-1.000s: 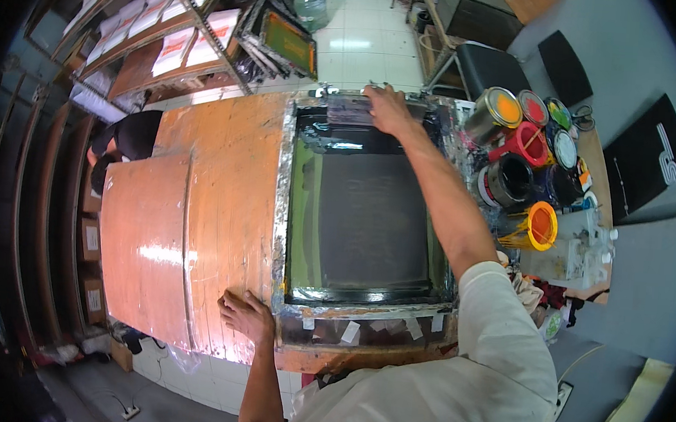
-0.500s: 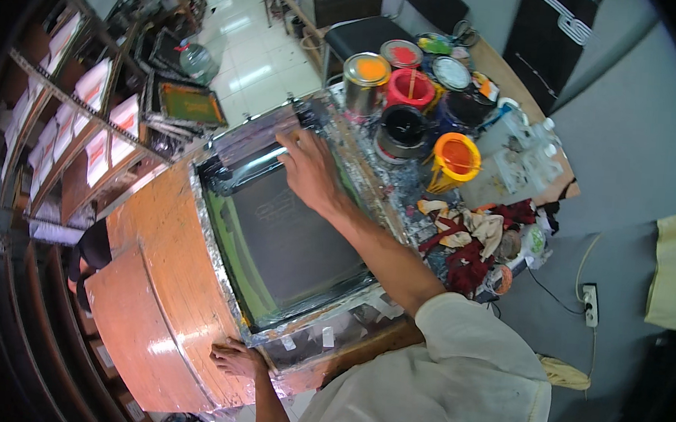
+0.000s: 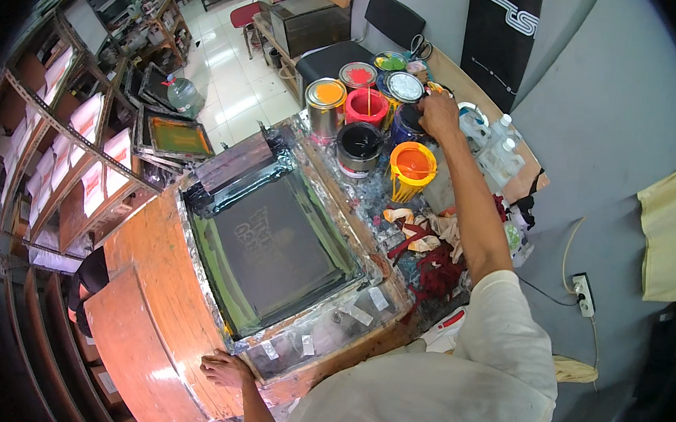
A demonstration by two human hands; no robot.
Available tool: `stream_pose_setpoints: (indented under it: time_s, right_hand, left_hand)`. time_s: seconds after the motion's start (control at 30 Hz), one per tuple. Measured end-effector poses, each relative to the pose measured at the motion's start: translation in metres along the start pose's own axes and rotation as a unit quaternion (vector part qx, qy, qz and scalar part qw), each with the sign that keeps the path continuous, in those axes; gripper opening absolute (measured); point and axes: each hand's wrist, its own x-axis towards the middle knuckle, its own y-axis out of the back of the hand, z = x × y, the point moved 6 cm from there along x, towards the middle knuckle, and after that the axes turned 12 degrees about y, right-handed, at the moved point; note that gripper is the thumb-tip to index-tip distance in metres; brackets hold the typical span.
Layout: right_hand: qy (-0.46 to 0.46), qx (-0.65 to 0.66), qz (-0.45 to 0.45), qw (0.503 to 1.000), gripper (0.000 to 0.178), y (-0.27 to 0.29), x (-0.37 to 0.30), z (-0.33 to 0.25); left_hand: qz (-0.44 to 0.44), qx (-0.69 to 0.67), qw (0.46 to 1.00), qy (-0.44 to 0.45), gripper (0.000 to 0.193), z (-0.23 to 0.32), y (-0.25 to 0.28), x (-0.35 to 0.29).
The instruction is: The person prepares a screen-printing frame by cleaning the mesh with a cloth and liquid, pouring ink onto the screen, and spreading it with a squeegee.
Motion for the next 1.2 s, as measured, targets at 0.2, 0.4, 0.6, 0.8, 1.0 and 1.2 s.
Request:
stream_pose_setpoints:
  time_s: [0.2, 0.4, 0.6, 0.8, 1.0, 1.2]
  right_hand:
    - [-0.050, 0.176, 0.013, 0.983, 0.015, -0.002, 0.021, 0.028]
    - [0.019, 0.158, -0.040, 0.986, 0.023, -0.014, 0.007, 0.011]
    - [-0.065, 0.269, 0.079, 0.958, 0.019, -0.032, 0.016, 0.049]
    - [-0.162, 0.335, 0.103, 0.922, 0.021, -0.045, 0.023, 0.079]
    - [-0.257, 0.588, 0.102, 0.760, 0.021, -0.059, 0.018, 0.101]
    - [-0.296, 0.638, 0.114, 0.702, 0.027, -0.041, 0.009, 0.100]
  left_hand:
    - [0.021, -0.007, 1.000, -0.006, 0.063, -0.008, -0.003, 0.001]
    - [-0.002, -0.005, 1.000, 0.008, 0.061, -0.002, -0.002, -0.001]
    - [0.002, 0.000, 1.000, 0.006, 0.062, 0.000, 0.000, 0.000]
    - [0.005, -0.011, 1.000, -0.003, 0.062, -0.002, 0.000, -0.001]
    - [0.002, -0.015, 1.000, 0.006, 0.063, -0.002, -0.003, 0.001]
    - [-0.001, -0.021, 1.000, 0.002, 0.062, 0.000, -0.001, -0.001]
